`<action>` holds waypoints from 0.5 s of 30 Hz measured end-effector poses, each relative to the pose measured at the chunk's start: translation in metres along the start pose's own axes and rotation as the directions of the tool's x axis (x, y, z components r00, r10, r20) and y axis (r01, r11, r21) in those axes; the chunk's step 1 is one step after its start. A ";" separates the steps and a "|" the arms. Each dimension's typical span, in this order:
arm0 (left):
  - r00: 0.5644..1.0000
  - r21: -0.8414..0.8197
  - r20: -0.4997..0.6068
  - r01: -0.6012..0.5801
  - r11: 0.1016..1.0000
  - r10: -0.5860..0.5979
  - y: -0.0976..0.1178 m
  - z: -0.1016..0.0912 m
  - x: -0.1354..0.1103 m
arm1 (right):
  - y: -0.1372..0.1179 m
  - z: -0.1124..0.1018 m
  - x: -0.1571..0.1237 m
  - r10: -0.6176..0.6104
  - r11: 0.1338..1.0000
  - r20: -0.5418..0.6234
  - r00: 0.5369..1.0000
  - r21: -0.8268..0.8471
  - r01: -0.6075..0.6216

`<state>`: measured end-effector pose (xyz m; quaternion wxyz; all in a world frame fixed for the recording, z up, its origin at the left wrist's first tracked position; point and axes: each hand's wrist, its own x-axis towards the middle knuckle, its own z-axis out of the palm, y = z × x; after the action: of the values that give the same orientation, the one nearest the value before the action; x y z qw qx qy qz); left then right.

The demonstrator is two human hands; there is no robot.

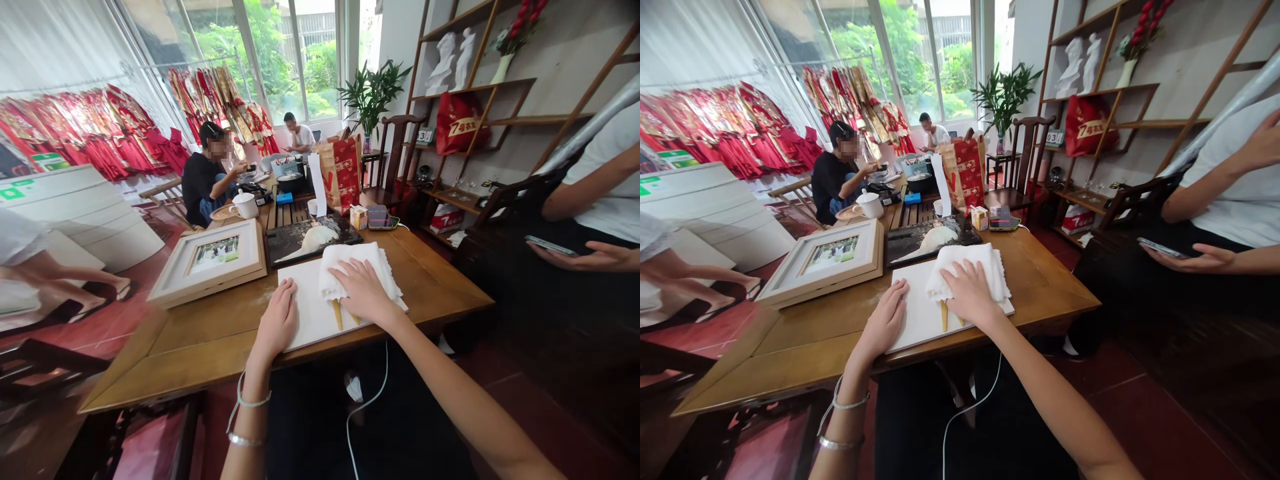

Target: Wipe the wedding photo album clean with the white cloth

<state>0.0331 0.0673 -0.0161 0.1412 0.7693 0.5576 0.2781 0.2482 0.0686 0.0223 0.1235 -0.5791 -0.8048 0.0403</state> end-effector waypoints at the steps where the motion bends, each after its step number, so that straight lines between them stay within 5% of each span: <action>1: 1.000 0.001 0.002 0.001 1.000 -0.001 0.000 0.000 0.000 | 0.001 0.001 0.005 0.005 1.000 -0.001 1.000 0.000 -0.005; 8: 1.000 -0.003 -0.006 -0.014 1.000 0.014 -0.002 0.001 0.000 | -0.004 0.005 0.015 0.040 0.999 -0.041 0.998 -0.021 -0.041; 15: 1.000 -0.013 -0.017 -0.012 1.000 0.012 -0.001 0.002 0.000 | -0.017 0.003 -0.027 -0.038 0.998 -0.062 0.997 -0.056 0.035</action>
<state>0.0336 0.0678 -0.0182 0.1397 0.7694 0.5522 0.2890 0.2396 0.0382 0.0187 0.1336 -0.5685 -0.8118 -0.0020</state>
